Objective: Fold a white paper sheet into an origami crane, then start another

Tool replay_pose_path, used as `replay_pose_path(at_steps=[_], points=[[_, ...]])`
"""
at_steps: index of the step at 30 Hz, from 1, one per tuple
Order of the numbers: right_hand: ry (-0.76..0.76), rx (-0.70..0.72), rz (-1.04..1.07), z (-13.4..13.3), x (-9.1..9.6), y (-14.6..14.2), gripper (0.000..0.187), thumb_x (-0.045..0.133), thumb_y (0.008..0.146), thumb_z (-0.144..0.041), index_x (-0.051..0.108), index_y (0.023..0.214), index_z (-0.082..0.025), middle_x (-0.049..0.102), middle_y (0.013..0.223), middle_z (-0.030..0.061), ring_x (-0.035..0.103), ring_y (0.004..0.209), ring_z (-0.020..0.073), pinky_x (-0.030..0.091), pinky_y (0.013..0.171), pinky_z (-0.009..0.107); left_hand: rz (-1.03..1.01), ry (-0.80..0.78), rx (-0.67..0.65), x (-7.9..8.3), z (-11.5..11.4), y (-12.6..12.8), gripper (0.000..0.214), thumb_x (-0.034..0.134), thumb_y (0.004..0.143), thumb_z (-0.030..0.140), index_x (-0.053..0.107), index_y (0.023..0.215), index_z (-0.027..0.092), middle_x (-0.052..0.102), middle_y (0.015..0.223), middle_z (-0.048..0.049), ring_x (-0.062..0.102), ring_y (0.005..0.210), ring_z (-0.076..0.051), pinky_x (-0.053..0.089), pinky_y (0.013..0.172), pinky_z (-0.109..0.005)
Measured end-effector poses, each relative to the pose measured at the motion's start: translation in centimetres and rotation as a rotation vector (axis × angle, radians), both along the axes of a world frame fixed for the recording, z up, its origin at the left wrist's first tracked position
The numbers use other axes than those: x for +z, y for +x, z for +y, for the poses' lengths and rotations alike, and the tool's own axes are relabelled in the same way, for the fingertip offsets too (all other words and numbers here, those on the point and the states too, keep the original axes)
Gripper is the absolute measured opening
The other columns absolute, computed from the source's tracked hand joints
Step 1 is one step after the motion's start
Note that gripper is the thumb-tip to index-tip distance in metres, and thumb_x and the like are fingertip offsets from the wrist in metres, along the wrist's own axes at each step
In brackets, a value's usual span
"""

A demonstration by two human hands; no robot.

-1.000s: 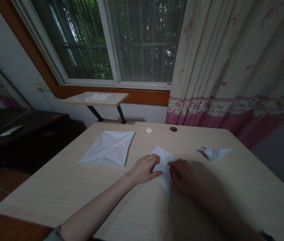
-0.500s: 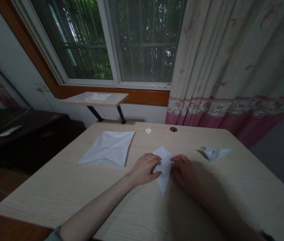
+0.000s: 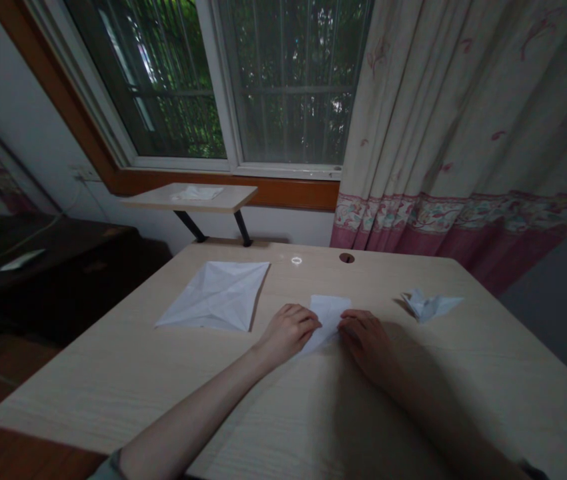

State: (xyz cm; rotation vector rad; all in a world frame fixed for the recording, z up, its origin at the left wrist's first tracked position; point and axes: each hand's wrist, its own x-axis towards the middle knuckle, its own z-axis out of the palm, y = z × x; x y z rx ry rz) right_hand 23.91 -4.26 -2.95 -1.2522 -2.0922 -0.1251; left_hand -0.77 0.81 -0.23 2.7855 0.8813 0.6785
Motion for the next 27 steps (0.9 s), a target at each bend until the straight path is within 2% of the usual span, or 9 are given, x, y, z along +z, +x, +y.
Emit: replay_pose_path(at_steps=[7, 12, 15, 21, 27], points=[[-0.025, 0.069, -0.024, -0.1, 0.9, -0.8, 0.020, 0.047, 0.096, -0.011, 0.063, 0.093, -0.023, 0.073, 0.092, 0.0059, 0.067, 0.090, 0.0240, 0.054, 0.092, 0.046, 0.031, -0.034, -0.006, 0.0, 0.2, -0.2, 0.031, 0.053, 0.096, 0.007, 0.073, 0.112, 0.024, 0.076, 0.111, -0.0022, 0.064, 0.104, -0.022, 0.044, 0.092, -0.037], [-0.076, 0.104, -0.018, -0.3, 0.9, -1.0, 0.023, 0.048, 0.094, -0.008, 0.065, 0.091, -0.023, 0.074, 0.093, 0.0053, 0.067, 0.091, 0.0237, 0.053, 0.092, 0.042, 0.058, -0.039, 0.003, -0.3, 0.3, -0.3, 0.045, 0.050, 0.087, -0.004, 0.073, 0.113, 0.026, 0.076, 0.113, -0.0014, 0.064, 0.107, -0.022, 0.043, 0.093, -0.037], [-0.110, 0.112, 0.002, -0.5, 1.1, -1.1, 0.024, 0.048, 0.093, -0.006, 0.066, 0.092, -0.022, 0.073, 0.090, 0.0056, 0.067, 0.087, 0.0224, 0.055, 0.086, 0.038, 0.053, -0.043, -0.022, -0.6, 0.4, -0.4, 0.048, 0.049, 0.084, -0.005, 0.072, 0.114, 0.025, 0.075, 0.114, -0.0016, 0.065, 0.107, -0.021, 0.044, 0.092, -0.036], [-0.174, 0.054, 0.053, -0.8, 1.3, -1.3, 0.023, 0.051, 0.090, -0.008, 0.066, 0.099, -0.022, 0.073, 0.092, 0.0072, 0.069, 0.084, 0.0226, 0.058, 0.079, 0.037, -0.004, -0.084, -0.078, -0.7, 0.4, -0.2, 0.039, 0.048, 0.089, 0.000, 0.072, 0.110, 0.023, 0.075, 0.113, -0.0018, 0.066, 0.103, -0.019, 0.049, 0.091, -0.034], [-0.191, 0.033, 0.035, -0.8, 1.2, -1.3, 0.020, 0.048, 0.094, -0.011, 0.064, 0.096, -0.023, 0.072, 0.090, 0.0075, 0.069, 0.082, 0.0228, 0.057, 0.077, 0.038, -0.056, -0.097, -0.070, 0.4, -0.4, 0.2, 0.026, 0.052, 0.092, 0.012, 0.072, 0.105, 0.021, 0.074, 0.107, -0.0048, 0.066, 0.102, -0.022, 0.050, 0.092, -0.036]])
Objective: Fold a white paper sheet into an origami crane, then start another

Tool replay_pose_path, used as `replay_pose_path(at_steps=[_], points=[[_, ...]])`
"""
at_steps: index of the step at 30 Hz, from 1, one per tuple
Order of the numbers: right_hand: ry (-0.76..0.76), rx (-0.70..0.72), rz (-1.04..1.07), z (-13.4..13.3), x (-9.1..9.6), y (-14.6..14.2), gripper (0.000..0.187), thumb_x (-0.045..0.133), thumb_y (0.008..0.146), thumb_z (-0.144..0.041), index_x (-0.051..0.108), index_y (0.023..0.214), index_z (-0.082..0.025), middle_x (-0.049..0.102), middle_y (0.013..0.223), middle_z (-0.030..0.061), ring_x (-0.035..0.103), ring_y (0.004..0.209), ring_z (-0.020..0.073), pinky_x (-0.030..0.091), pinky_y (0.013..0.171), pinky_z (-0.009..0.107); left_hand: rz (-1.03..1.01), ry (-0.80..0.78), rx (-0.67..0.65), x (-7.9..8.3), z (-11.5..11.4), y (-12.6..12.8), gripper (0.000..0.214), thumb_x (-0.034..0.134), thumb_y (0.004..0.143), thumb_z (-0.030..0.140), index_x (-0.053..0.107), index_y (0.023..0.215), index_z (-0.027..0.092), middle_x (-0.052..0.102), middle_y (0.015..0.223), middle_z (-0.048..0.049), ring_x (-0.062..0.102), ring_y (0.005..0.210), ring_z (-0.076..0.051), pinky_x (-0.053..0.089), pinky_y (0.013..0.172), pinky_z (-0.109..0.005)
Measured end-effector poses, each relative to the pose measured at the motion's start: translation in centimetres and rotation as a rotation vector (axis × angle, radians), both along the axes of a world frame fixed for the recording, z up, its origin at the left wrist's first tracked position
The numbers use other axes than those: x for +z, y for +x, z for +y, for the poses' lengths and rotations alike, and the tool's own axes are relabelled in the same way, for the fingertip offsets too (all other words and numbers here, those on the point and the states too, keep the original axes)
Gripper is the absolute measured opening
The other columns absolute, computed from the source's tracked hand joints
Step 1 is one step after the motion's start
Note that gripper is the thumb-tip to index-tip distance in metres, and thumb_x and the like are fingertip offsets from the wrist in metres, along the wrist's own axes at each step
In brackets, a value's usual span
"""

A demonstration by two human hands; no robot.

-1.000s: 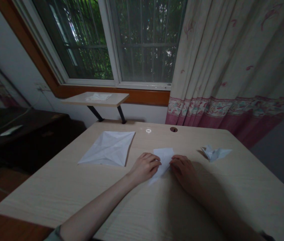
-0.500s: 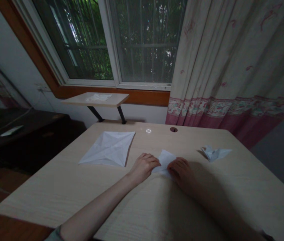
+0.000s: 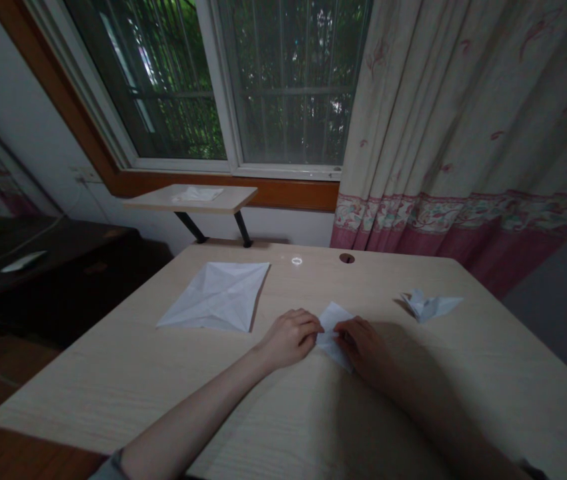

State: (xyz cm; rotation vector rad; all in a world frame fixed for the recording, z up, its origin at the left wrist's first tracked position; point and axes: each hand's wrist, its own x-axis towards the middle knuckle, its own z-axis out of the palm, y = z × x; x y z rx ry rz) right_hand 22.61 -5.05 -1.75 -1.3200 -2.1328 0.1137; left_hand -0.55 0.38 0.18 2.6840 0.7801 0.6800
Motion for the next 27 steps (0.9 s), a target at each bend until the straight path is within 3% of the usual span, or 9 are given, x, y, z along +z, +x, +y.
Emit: replay_pose_path(at_steps=[6, 17, 27], points=[[0.073, -0.007, -0.047, 0.5, -1.0, 0.4, 0.013, 0.049, 0.098, -0.019, 0.062, 0.094, -0.021, 0.071, 0.091, 0.0080, 0.067, 0.082, 0.0231, 0.057, 0.078, 0.040, 0.056, 0.027, 0.029, 0.6, -0.4, 0.4, 0.024, 0.054, 0.102, 0.038, 0.070, 0.106, 0.020, 0.071, 0.105, -0.0061, 0.063, 0.101, -0.023, 0.050, 0.090, -0.037], [0.135, -0.002, -0.134, 0.9, -1.7, 0.2, 0.013, 0.052, 0.096, -0.014, 0.062, 0.092, -0.021, 0.070, 0.092, 0.0080, 0.066, 0.089, 0.0249, 0.057, 0.083, 0.043, 0.128, 0.064, 0.190, -0.4, -0.9, 1.2, 0.019, 0.060, 0.099, 0.038, 0.065, 0.104, 0.020, 0.067, 0.106, -0.0060, 0.060, 0.100, -0.024, 0.047, 0.087, -0.038], [0.133, -0.004, -0.188, 0.8, -1.6, 0.3, 0.026, 0.041, 0.095, -0.008, 0.062, 0.098, -0.023, 0.068, 0.098, 0.0087, 0.063, 0.095, 0.0250, 0.055, 0.087, 0.044, 0.099, -0.018, 0.155, -0.3, -0.2, 0.8, 0.026, 0.069, 0.093, 0.044, 0.064, 0.105, 0.022, 0.068, 0.109, -0.0042, 0.060, 0.103, -0.024, 0.045, 0.087, -0.036]])
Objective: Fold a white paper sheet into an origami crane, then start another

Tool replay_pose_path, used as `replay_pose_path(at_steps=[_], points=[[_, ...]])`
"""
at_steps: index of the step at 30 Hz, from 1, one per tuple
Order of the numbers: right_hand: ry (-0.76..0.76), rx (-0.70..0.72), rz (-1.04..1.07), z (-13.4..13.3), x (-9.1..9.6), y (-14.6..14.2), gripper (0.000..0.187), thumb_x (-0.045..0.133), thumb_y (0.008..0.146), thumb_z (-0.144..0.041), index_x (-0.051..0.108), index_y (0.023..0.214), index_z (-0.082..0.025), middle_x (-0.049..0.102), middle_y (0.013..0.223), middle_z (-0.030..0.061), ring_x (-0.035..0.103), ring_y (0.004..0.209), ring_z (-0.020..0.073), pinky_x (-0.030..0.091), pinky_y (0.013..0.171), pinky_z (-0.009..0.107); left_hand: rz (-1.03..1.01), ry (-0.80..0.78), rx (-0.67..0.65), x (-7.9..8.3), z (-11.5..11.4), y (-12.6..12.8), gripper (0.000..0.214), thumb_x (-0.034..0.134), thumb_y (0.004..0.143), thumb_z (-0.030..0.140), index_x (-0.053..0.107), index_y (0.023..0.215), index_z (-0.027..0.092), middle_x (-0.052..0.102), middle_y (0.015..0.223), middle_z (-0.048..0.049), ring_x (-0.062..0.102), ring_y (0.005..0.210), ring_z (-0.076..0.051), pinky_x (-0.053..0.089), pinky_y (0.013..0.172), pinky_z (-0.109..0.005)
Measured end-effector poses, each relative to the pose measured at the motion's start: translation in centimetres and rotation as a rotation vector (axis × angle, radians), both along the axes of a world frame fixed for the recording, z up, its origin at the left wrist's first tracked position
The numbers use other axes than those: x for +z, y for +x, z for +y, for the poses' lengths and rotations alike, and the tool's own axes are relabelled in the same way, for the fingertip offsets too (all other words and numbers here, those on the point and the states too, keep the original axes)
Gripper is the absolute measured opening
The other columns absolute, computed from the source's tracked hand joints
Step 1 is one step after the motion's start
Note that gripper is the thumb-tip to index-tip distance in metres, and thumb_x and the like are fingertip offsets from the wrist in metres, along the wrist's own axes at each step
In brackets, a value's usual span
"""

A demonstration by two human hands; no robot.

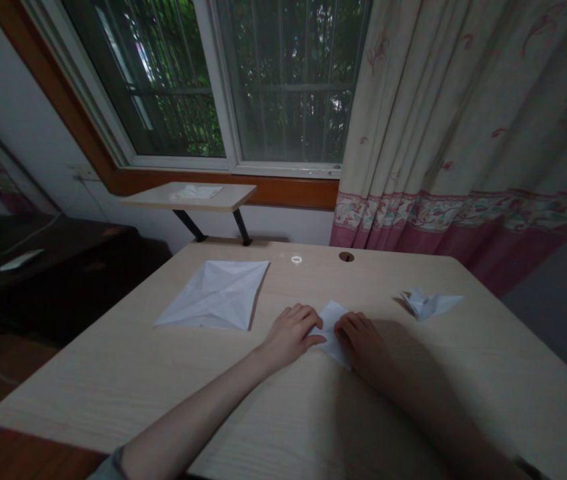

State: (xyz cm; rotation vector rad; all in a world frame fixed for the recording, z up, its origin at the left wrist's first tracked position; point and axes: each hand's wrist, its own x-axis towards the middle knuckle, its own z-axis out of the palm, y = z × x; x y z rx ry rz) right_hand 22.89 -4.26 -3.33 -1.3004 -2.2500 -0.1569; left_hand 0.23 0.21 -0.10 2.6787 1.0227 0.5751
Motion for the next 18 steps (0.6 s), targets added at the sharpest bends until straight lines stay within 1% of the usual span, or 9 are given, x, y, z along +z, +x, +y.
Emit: replay_pose_path(at_steps=[6, 9, 14, 18], points=[[-0.040, 0.032, 0.031, 0.0, -0.2, 0.3, 0.039, 0.039, 0.080, 0.004, 0.060, 0.099, -0.022, 0.066, 0.098, 0.0072, 0.061, 0.095, 0.0238, 0.055, 0.087, 0.042, -0.085, -0.089, -0.109, -0.1, 0.8, -0.7, 0.026, 0.072, 0.091, 0.042, 0.066, 0.107, 0.022, 0.067, 0.111, -0.0052, 0.059, 0.108, -0.024, 0.045, 0.094, -0.034], [-0.043, 0.045, 0.055, 0.0, -0.3, 0.4, 0.042, 0.038, 0.076, 0.006, 0.060, 0.100, -0.022, 0.066, 0.099, 0.0072, 0.060, 0.096, 0.0237, 0.054, 0.088, 0.042, -0.137, -0.127, -0.175, 0.0, 1.3, -1.0, 0.024, 0.072, 0.091, 0.039, 0.068, 0.107, 0.022, 0.067, 0.109, -0.0054, 0.058, 0.108, -0.023, 0.046, 0.096, -0.033], [-0.068, 0.036, 0.088, 0.3, -0.5, 0.4, 0.042, 0.040, 0.076, 0.007, 0.060, 0.099, -0.023, 0.066, 0.099, 0.0075, 0.060, 0.096, 0.0241, 0.054, 0.087, 0.041, -0.184, -0.166, -0.219, 0.0, 1.7, -1.3, 0.024, 0.075, 0.089, 0.036, 0.070, 0.107, 0.020, 0.067, 0.107, -0.0056, 0.059, 0.108, -0.022, 0.046, 0.097, -0.032], [-0.062, 0.028, 0.153, 0.4, -0.4, 0.4, 0.034, 0.042, 0.084, 0.003, 0.060, 0.097, -0.023, 0.066, 0.098, 0.0069, 0.061, 0.095, 0.0244, 0.053, 0.087, 0.042, -0.242, -0.177, -0.249, -0.4, 1.7, -1.3, 0.023, 0.073, 0.090, 0.036, 0.072, 0.107, 0.020, 0.068, 0.108, -0.0064, 0.061, 0.108, -0.021, 0.048, 0.098, -0.033]])
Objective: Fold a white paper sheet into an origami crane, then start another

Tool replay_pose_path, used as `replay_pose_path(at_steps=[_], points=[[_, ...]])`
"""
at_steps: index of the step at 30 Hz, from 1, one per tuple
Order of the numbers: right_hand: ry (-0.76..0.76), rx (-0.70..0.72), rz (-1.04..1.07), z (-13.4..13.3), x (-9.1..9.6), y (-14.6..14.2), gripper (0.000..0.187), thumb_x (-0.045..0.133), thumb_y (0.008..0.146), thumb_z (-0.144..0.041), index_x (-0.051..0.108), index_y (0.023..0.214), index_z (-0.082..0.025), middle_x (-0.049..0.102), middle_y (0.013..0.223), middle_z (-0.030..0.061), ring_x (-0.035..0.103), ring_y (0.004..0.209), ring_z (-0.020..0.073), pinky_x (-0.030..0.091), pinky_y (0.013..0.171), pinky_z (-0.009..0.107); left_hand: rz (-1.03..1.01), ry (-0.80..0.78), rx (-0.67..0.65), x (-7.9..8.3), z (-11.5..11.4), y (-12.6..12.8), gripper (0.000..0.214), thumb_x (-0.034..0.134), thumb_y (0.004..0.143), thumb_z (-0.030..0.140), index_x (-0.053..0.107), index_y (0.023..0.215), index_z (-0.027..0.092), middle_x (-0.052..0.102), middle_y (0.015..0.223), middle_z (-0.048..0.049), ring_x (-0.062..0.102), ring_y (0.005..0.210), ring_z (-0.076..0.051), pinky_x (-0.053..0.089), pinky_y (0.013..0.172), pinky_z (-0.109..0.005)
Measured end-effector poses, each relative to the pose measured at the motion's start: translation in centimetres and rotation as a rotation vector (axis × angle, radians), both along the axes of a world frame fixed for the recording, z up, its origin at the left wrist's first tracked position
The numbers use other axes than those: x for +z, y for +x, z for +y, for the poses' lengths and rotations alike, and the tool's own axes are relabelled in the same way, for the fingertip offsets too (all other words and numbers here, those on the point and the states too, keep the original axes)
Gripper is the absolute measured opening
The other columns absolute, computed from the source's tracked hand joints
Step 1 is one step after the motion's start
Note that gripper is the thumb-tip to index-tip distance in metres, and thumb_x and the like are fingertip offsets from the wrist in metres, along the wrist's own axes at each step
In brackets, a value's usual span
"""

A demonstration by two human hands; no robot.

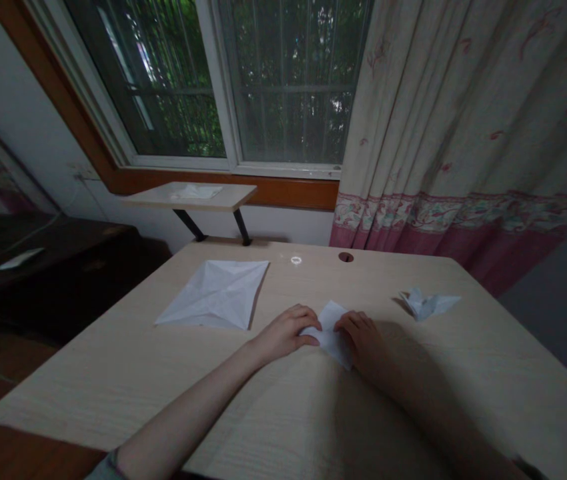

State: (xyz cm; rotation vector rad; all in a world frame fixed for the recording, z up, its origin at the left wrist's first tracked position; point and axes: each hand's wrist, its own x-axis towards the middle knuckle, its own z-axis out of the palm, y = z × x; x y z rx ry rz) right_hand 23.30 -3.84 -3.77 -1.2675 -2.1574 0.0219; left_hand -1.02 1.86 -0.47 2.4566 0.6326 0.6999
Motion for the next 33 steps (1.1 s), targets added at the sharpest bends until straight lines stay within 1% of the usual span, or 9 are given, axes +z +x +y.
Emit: replay_pose_path(at_steps=[5, 10, 13, 17, 20, 24, 26, 29, 33], points=[[0.029, 0.034, 0.050, 0.2, -0.2, 0.1, 0.033, 0.044, 0.085, 0.000, 0.060, 0.099, -0.025, 0.065, 0.098, 0.0054, 0.061, 0.095, 0.0235, 0.054, 0.085, 0.041, -0.053, 0.029, -0.027, -0.5, -0.1, -0.1, 0.022, 0.068, 0.095, 0.038, 0.074, 0.105, 0.020, 0.071, 0.111, -0.0073, 0.065, 0.108, -0.021, 0.051, 0.098, -0.033], [0.054, 0.056, 0.108, 0.3, -0.6, 0.2, 0.035, 0.043, 0.082, 0.000, 0.060, 0.100, -0.025, 0.067, 0.101, 0.0058, 0.063, 0.097, 0.0232, 0.055, 0.089, 0.043, -0.024, 0.055, -0.041, -0.4, -0.3, -0.2, 0.021, 0.065, 0.098, 0.036, 0.075, 0.108, 0.021, 0.075, 0.112, -0.0069, 0.069, 0.105, -0.020, 0.054, 0.097, -0.033], [0.054, 0.109, 0.114, 0.1, -0.8, 0.3, 0.041, 0.042, 0.080, 0.000, 0.061, 0.107, -0.024, 0.069, 0.104, 0.0060, 0.065, 0.100, 0.0218, 0.056, 0.092, 0.042, -0.011, 0.099, -0.045, -0.3, -0.3, -0.2, 0.019, 0.064, 0.098, 0.032, 0.076, 0.105, 0.021, 0.076, 0.112, -0.0061, 0.070, 0.103, -0.019, 0.055, 0.096, -0.033], [0.097, 0.156, 0.075, -0.2, -1.0, 0.4, 0.053, 0.042, 0.079, 0.001, 0.065, 0.119, -0.024, 0.073, 0.112, 0.0076, 0.068, 0.107, 0.0221, 0.058, 0.095, 0.042, 0.016, 0.162, -0.052, -0.2, -0.4, -0.1, 0.019, 0.061, 0.098, 0.029, 0.078, 0.101, 0.021, 0.077, 0.111, -0.0054, 0.071, 0.101, -0.019, 0.056, 0.095, -0.032], [0.082, 0.178, 0.032, -0.3, -0.8, 0.5, 0.058, 0.041, 0.078, 0.003, 0.068, 0.121, -0.024, 0.074, 0.114, 0.0079, 0.069, 0.108, 0.0221, 0.059, 0.097, 0.040, 0.043, 0.197, -0.053, 0.0, -0.5, -0.1, 0.021, 0.058, 0.099, 0.028, 0.078, 0.099, 0.020, 0.078, 0.111, -0.0054, 0.072, 0.101, -0.019, 0.058, 0.093, -0.031], [0.061, 0.194, 0.010, -0.4, -0.2, 0.5, 0.054, 0.043, 0.079, 0.003, 0.071, 0.119, -0.021, 0.076, 0.114, 0.0078, 0.070, 0.107, 0.0235, 0.059, 0.097, 0.040, 0.075, 0.242, -0.066, 0.2, -0.7, -0.2, 0.023, 0.056, 0.100, 0.026, 0.078, 0.097, 0.020, 0.078, 0.111, -0.0054, 0.073, 0.102, -0.018, 0.059, 0.093, -0.031], [0.063, 0.185, 0.015, -0.6, 0.1, 0.4, 0.052, 0.045, 0.081, 0.001, 0.071, 0.119, -0.023, 0.076, 0.113, 0.0068, 0.070, 0.107, 0.0239, 0.059, 0.097, 0.040, 0.083, 0.266, -0.072, 0.2, -0.7, -0.2, 0.022, 0.056, 0.098, 0.024, 0.077, 0.098, 0.019, 0.078, 0.109, -0.0059, 0.074, 0.102, -0.018, 0.059, 0.093, -0.030], [0.060, 0.168, 0.015, -0.9, 0.9, 0.0, 0.047, 0.047, 0.086, -0.003, 0.071, 0.119, -0.026, 0.076, 0.114, 0.0054, 0.070, 0.107, 0.0235, 0.058, 0.097, 0.040, 0.071, 0.295, -0.065, -0.1, -0.7, -0.1, 0.022, 0.056, 0.091, 0.018, 0.076, 0.102, 0.017, 0.079, 0.105, -0.0064, 0.075, 0.099, -0.019, 0.060, 0.092, -0.030], [0.051, 0.159, -0.027, -1.1, 1.7, -0.4, 0.034, 0.049, 0.094, -0.012, 0.070, 0.117, -0.024, 0.076, 0.112, 0.0066, 0.070, 0.106, 0.0229, 0.058, 0.096, 0.042, 0.028, 0.269, -0.037, -0.5, -0.6, -0.1, 0.031, 0.053, 0.084, 0.010, 0.074, 0.105, 0.016, 0.079, 0.106, -0.0057, 0.075, 0.097, -0.018, 0.060, 0.091, -0.029]])
